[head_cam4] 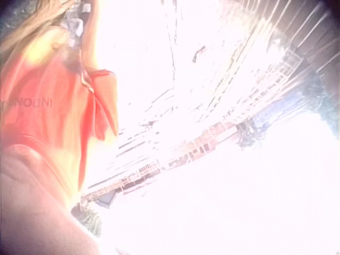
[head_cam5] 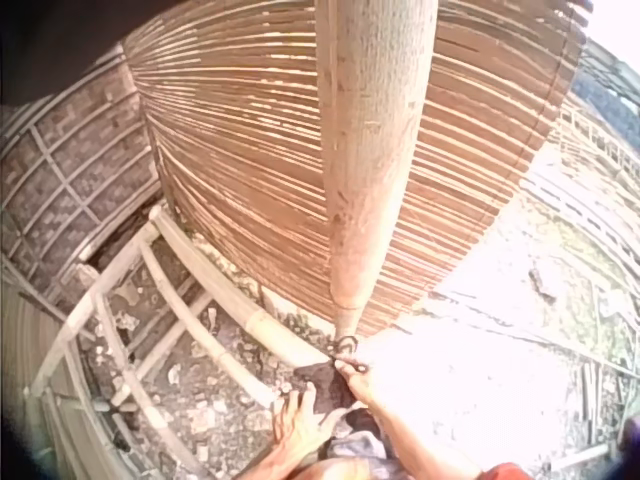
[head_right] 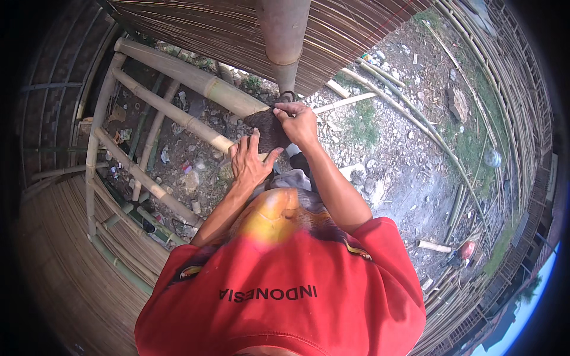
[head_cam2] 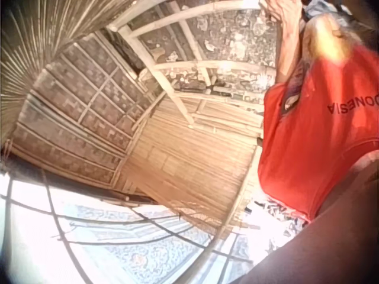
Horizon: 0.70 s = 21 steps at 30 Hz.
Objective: Tying and securing bamboo poles together using rope and a machete during construction.
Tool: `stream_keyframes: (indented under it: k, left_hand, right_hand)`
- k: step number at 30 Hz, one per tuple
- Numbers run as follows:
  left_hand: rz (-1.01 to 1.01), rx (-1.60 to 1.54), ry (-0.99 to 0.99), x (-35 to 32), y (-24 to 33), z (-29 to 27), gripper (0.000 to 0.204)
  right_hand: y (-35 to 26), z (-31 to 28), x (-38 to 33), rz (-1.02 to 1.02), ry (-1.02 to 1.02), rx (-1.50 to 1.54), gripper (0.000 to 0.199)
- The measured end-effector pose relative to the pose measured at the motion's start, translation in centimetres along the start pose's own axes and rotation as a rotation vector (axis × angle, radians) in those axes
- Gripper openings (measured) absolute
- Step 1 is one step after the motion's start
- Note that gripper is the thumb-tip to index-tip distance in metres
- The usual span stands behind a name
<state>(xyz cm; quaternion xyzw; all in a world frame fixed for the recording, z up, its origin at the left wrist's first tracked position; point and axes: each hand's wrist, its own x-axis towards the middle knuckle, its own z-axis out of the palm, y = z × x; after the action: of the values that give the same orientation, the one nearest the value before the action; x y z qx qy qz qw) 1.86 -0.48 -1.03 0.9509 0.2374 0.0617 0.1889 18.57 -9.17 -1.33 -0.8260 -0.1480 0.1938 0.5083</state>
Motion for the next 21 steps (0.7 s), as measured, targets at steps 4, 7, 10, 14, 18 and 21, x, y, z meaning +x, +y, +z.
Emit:
stream_keyframes:
  k: [4,7,10,14,18,21]
  left_hand:
    - [-0.005,-0.005,0.001,-0.1,-0.2,-0.1,0.081]
    - [-0.017,0.017,-0.015,0.1,0.0,0.0,0.081]
    - [-0.009,-0.006,0.015,0.1,-0.2,0.1,0.082]
    - [-0.002,-0.031,0.031,0.1,-0.3,0.1,0.082]
    - [0.009,-0.03,0.048,-0.1,-0.6,0.3,0.083]
    - [0.002,-0.141,0.058,0.7,-1.5,-0.1,0.075]
  right_hand:
    - [-2.3,-0.4,0.2,0.074,-0.043,-0.189,0.027]
    - [-1.9,-0.6,0.5,0.043,-0.063,-0.181,0.027]
    - [-2.4,-0.1,0.3,0.002,-0.072,-0.241,0.028]
    - [-2.5,0.0,0.5,0.001,-0.126,-0.243,0.032]
    - [-2.4,0.2,0.6,0.096,-0.21,-0.192,0.033]
    - [-2.6,0.3,0.9,0.097,-0.219,-0.195,0.034]
